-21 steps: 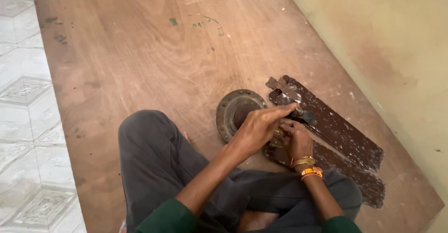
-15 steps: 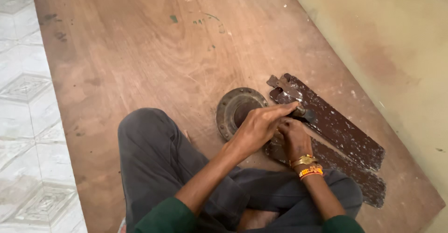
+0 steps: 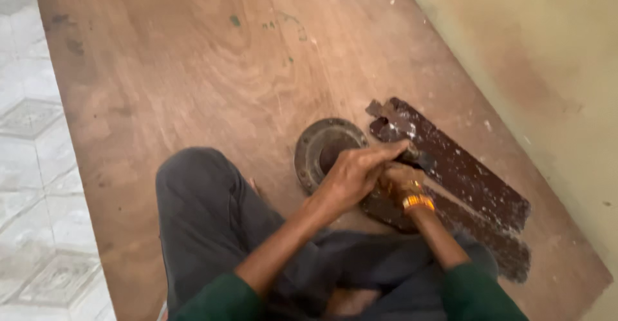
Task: The person sits on the floor and attaches three fan blades to a ceiling fan motor housing using a screwdriver. They secure each blade one by one, tightening the screws to hold them in place.
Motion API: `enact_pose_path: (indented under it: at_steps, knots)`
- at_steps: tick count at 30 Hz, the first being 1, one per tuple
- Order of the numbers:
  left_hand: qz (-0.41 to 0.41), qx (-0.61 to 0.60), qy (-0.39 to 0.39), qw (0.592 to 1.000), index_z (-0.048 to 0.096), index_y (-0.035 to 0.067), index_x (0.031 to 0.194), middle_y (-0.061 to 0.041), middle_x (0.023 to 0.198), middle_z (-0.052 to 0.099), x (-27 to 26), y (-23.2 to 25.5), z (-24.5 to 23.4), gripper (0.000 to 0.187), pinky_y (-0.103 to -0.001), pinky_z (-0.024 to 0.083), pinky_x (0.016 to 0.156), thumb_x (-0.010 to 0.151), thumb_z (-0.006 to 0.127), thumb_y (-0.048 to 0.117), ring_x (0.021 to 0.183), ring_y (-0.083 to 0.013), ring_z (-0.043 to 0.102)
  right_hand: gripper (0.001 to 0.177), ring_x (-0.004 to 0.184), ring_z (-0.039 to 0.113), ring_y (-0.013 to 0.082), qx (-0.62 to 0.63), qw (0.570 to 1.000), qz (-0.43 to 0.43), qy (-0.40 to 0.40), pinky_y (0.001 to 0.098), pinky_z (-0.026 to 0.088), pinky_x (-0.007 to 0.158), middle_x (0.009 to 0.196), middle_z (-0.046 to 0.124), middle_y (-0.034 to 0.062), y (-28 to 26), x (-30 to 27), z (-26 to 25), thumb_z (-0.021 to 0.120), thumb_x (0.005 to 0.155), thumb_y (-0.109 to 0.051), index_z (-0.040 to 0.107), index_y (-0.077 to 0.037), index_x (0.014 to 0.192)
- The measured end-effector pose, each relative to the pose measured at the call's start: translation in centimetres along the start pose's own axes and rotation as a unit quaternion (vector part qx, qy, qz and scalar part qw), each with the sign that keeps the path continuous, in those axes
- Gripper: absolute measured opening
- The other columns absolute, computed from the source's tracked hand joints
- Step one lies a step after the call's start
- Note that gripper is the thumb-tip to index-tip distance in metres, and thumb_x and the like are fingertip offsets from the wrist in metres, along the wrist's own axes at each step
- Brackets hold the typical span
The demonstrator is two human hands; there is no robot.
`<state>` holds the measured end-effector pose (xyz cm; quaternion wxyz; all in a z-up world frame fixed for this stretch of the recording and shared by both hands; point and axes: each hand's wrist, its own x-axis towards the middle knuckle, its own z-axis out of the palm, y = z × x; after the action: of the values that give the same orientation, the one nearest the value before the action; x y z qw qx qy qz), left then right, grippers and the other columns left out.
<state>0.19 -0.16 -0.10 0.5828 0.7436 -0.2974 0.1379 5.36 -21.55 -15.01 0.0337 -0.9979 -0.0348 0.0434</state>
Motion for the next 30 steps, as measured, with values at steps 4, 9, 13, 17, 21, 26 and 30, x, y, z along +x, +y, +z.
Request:
enact_pose_path:
  at_steps: [4,9,13,17,21,26,30]
  knots:
    - [-0.012,0.011,0.004,1.000,0.061,0.009,0.141,-0.016,0.135,0.067,-0.2,0.4,0.3,0.056,-0.036,0.061,0.094,0.088,0.065,-0.011,0.116,-0.0305,0.072,0.022,0.093,0.072,0.0254,0.042,0.984,0.140,-0.099,0.0418,0.054,0.082,0.102,0.078,0.0030,1.8,1.9,2.2,0.070,0.081,-0.034,0.080,-0.025,0.099]
    - [-0.031,0.015,-0.006,0.999,0.062,0.009,0.140,-0.017,0.136,0.067,-0.3,1.3,-0.2,0.055,-0.036,0.062,0.090,0.089,0.064,-0.011,0.111,-0.0294,0.074,0.033,0.093,0.068,0.0319,0.119,0.967,0.184,-0.129,0.0395,0.050,0.073,0.102,0.073,0.0089,3.2,4.3,2.8,0.072,0.081,-0.038,0.077,-0.025,0.112]
    - [-0.052,-0.012,0.002,0.999,0.066,0.007,0.133,-0.015,0.127,0.072,0.1,0.9,-0.7,0.043,-0.033,0.063,0.078,0.092,0.066,-0.006,0.098,-0.0240,0.077,0.039,0.067,0.067,0.0235,0.518,0.823,0.222,-0.073,0.0369,0.048,0.055,0.083,0.077,0.0183,4.2,-0.9,5.1,0.066,0.090,-0.034,0.079,0.002,0.094]
    - [-0.045,-0.006,0.010,0.999,0.067,0.003,0.130,-0.016,0.113,0.077,-0.1,0.0,-1.0,0.036,-0.032,0.061,0.077,0.095,0.064,-0.006,0.098,-0.0221,0.078,0.053,0.056,0.064,0.0251,0.550,0.801,0.237,-0.019,0.0373,0.050,0.051,0.070,0.069,0.0155,2.3,-8.5,8.1,0.054,0.103,-0.044,0.069,0.006,0.093]
    - [-0.017,-0.027,0.031,0.999,0.068,0.001,0.129,-0.016,0.114,0.077,-0.5,-0.3,-1.2,0.042,-0.033,0.062,0.077,0.091,0.055,-0.013,0.099,-0.0217,0.078,0.034,0.059,0.058,0.0216,0.667,0.695,0.264,-0.041,0.0376,0.050,0.057,0.070,0.061,0.0028,0.0,-10.6,8.1,0.065,0.094,-0.039,0.060,-0.007,0.104]
    - [-0.109,-0.017,0.016,0.994,0.072,0.001,0.122,-0.015,0.112,0.078,-0.4,-1.3,-3.1,0.028,-0.032,0.061,0.076,0.095,0.066,-0.001,0.093,-0.0192,0.077,0.045,0.058,0.044,0.0219,0.841,0.326,0.429,-0.059,0.0462,0.051,0.067,0.068,0.043,0.0033,0.1,-9.7,8.6,0.066,0.093,-0.053,0.049,-0.011,0.090]
    - [-0.147,0.001,0.015,0.989,0.069,-0.004,0.123,-0.016,0.109,0.078,0.1,-2.6,-4.9,0.029,-0.031,0.057,0.082,0.095,0.072,0.004,0.097,-0.0170,0.076,0.041,0.056,0.036,0.0188,0.838,0.305,0.453,-0.015,0.0395,0.038,0.059,0.068,0.043,-0.0004,-0.7,-6.2,10.4,0.064,0.091,-0.054,0.046,-0.021,0.077]
